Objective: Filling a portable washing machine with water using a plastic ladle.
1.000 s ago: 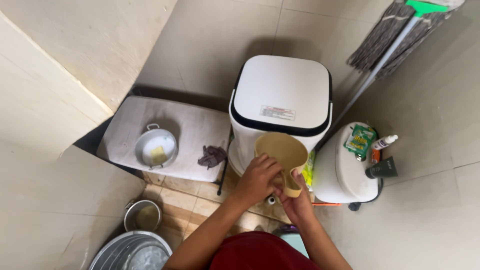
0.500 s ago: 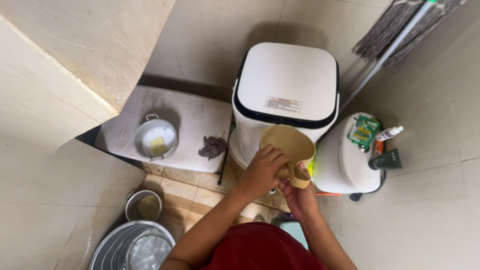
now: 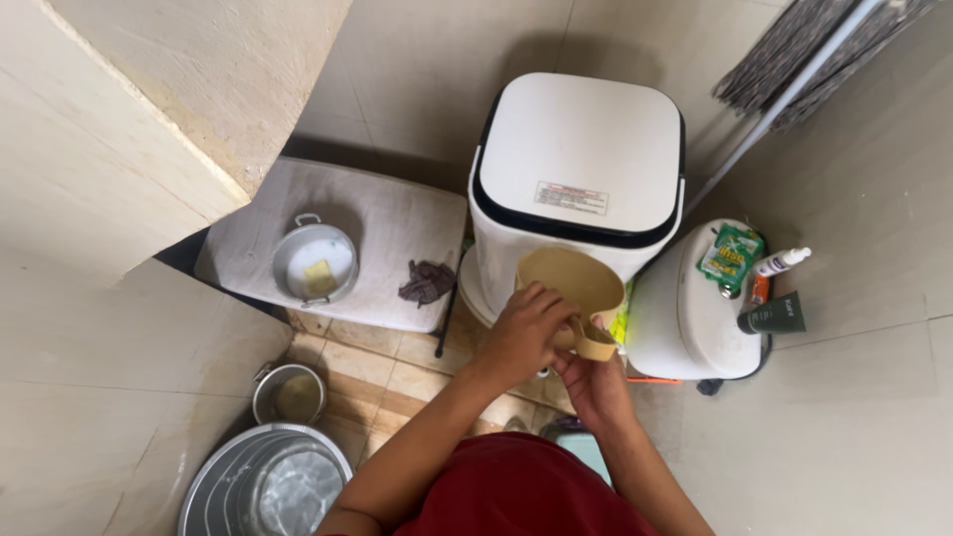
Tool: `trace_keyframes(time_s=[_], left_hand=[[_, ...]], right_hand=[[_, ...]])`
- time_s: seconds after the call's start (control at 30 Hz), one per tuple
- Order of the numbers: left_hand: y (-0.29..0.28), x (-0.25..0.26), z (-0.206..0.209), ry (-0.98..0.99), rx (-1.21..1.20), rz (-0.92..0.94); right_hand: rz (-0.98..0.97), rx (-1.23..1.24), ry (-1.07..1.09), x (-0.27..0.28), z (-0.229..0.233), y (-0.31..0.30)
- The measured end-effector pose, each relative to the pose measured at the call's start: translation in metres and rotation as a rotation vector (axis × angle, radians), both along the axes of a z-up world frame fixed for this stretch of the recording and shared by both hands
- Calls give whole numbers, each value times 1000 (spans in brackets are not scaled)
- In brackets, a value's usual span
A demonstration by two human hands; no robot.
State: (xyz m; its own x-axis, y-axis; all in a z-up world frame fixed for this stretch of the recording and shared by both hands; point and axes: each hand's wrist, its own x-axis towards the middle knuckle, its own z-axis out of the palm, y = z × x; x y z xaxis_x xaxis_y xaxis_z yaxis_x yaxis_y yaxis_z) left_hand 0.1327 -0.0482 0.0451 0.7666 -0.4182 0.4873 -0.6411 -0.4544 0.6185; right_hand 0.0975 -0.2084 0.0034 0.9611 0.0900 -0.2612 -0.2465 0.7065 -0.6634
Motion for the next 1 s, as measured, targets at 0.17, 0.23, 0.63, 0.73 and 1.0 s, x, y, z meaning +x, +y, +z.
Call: trace_keyframes(time_s=[0.17,0.23,0.63,0.73,1.0], left_hand=[[0,0,1,-26,-29,41],[1,-2,5,0,-48,37],[11,-2,14,-33,-152,111],[12,-2,12,-42,-142,122],[10,-2,22,22,-189,126]], right_hand=[[8,1,-18,0,4,1],[13,-16,-24,0,5,1],[39,-55,-27,5,22,12],[42,-48,-32,6,18,11],[32,-14,-39,1,29,15]])
